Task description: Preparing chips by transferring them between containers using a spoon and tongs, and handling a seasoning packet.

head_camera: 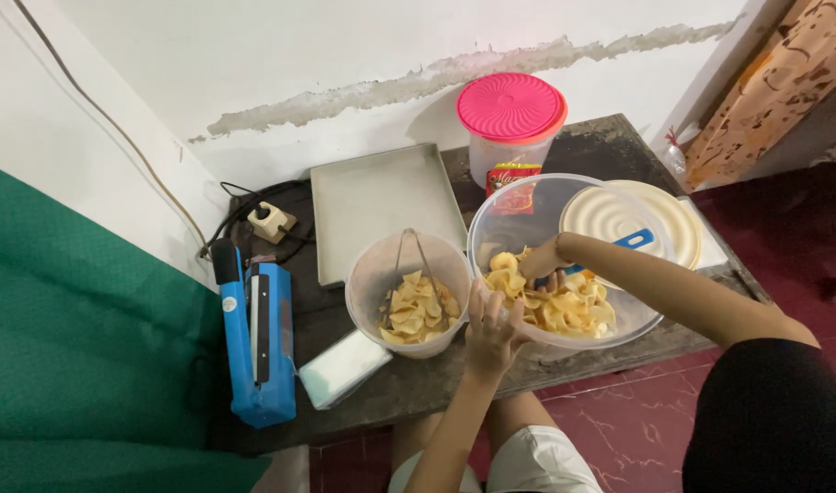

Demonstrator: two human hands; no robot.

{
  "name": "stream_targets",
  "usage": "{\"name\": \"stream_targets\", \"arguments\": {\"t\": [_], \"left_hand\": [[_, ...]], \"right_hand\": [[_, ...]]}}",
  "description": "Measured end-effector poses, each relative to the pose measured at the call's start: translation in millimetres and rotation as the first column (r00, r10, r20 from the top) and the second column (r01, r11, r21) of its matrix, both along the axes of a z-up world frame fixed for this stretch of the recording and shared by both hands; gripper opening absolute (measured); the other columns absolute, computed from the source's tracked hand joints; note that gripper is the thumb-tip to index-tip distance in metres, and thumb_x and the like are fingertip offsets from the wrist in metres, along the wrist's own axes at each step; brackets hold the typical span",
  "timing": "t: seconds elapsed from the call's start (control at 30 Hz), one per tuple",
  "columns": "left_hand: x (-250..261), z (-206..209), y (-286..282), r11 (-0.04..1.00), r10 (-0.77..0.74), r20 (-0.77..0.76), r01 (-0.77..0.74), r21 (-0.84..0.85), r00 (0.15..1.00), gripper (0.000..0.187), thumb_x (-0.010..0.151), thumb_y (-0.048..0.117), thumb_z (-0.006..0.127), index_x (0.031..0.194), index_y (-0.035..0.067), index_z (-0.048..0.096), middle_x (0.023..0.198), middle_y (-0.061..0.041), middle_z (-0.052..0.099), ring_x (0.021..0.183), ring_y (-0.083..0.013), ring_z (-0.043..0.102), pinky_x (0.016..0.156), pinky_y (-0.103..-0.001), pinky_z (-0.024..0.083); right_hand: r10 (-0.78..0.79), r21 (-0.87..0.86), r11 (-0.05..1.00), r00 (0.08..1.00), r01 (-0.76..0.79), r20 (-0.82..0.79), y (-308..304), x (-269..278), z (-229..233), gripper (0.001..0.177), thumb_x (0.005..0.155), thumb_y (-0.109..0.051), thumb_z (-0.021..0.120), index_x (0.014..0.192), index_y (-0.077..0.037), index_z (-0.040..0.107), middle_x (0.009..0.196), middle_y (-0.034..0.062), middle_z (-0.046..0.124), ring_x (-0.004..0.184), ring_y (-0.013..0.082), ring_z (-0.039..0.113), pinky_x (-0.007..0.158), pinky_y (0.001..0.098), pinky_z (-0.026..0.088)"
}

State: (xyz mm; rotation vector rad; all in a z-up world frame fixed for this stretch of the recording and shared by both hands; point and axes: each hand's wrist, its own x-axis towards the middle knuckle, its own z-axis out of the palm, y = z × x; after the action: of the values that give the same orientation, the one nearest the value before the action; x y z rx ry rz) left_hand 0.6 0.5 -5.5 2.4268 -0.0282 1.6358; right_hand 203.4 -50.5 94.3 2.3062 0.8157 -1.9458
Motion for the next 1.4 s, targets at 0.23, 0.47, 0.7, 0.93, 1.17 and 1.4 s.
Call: {"name": "stream_targets", "arguments": {"t": [0.23, 0.47, 0.7, 0.93, 1.17, 1.4], "left_hand": [[2, -6, 3, 1.0, -0.002, 0.021, 0.002, 0.02, 1.0, 0.066, 0.098, 0.066, 0.027, 0.13, 0.017, 0.058, 0.124, -0.016, 0.053, 0.131, -0.0571, 0.048, 0.097, -0.053, 0.057], [-3, 0, 4, 1.0, 0.004, 0.003, -0.004, 0.002, 1.0, 0.066, 0.096, 0.068, 0.027, 0.127, 0.018, 0.057, 0.121, -0.015, 0.053, 0.129, -0.055, 0.05, 0.092, -0.051, 0.06], [-6, 2, 4, 1.0, 0.002, -0.063, -0.002, -0.001, 0.998, 0.065, 0.096, 0.067, 0.029, 0.127, 0.017, 0.055, 0.124, -0.015, 0.051, 0.13, -0.0549, 0.048, 0.088, -0.05, 0.062], [-2, -12, 6, 0.999, -0.039, -0.09, 0.038, -0.021, 0.995, 0.063, 0.096, 0.065, 0.033, 0.138, 0.02, 0.049, 0.127, -0.016, 0.048, 0.133, -0.0584, 0.043, 0.092, -0.053, 0.06], [2, -18, 1, 0.998, -0.049, -0.09, 0.045, -0.049, 0.995, 0.064, 0.095, 0.065, 0.041, 0.139, 0.019, 0.049, 0.131, -0.017, 0.048, 0.134, -0.0597, 0.041, 0.092, -0.056, 0.059], [3, -11, 0, 0.994, -0.107, -0.028, 0.106, -0.042, 0.994, 0.061, 0.095, 0.06, 0.047, 0.136, 0.015, 0.055, 0.129, -0.019, 0.051, 0.131, -0.0636, 0.044, 0.092, -0.06, 0.057]], "right_hand": [[-0.07, 0.04, 0.996, 0.984, 0.078, -0.163, -4, 1, 26, 0.011, 0.093, -0.003, 0.051, 0.085, -0.009, 0.048, 0.064, 0.0038, 0.04, 0.04, 0.0053, 0.025, 0.035, 0.0158, 0.025], [-0.102, 0.055, 0.992, 0.981, 0.113, -0.164, -8, 20, 29, 0.009, 0.092, -0.003, 0.056, 0.085, -0.008, 0.051, 0.064, 0.0037, 0.041, 0.04, 0.0045, 0.025, 0.032, 0.0152, 0.024], [-0.101, 0.016, 0.994, 0.976, 0.106, -0.191, -24, 52, 43, 0.007, 0.094, -0.003, 0.054, 0.095, -0.009, 0.051, 0.068, 0.0034, 0.04, 0.04, 0.0033, 0.024, 0.032, 0.0136, 0.025], [-0.148, -0.005, 0.989, 0.98, 0.148, -0.136, -26, 59, 82, 0.011, 0.096, -0.005, 0.055, 0.093, -0.013, 0.049, 0.066, 0.0013, 0.04, 0.04, 0.0031, 0.026, 0.028, 0.013, 0.023], [-0.01, 0.006, 1.0, 0.998, 0.009, 0.068, 36, 16, 144, 0.008, 0.093, -0.008, 0.056, 0.085, -0.008, 0.053, 0.065, 0.0003, 0.041, 0.042, 0.0029, 0.031, 0.03, 0.0126, 0.025], [-0.072, 0.228, 0.973, 0.985, 0.035, 0.155, 126, -8, 96, 0.007, 0.085, -0.01, 0.056, 0.083, -0.007, 0.062, 0.062, 0.006, 0.052, 0.043, 0.0094, 0.039, 0.033, 0.0184, 0.028]]}}
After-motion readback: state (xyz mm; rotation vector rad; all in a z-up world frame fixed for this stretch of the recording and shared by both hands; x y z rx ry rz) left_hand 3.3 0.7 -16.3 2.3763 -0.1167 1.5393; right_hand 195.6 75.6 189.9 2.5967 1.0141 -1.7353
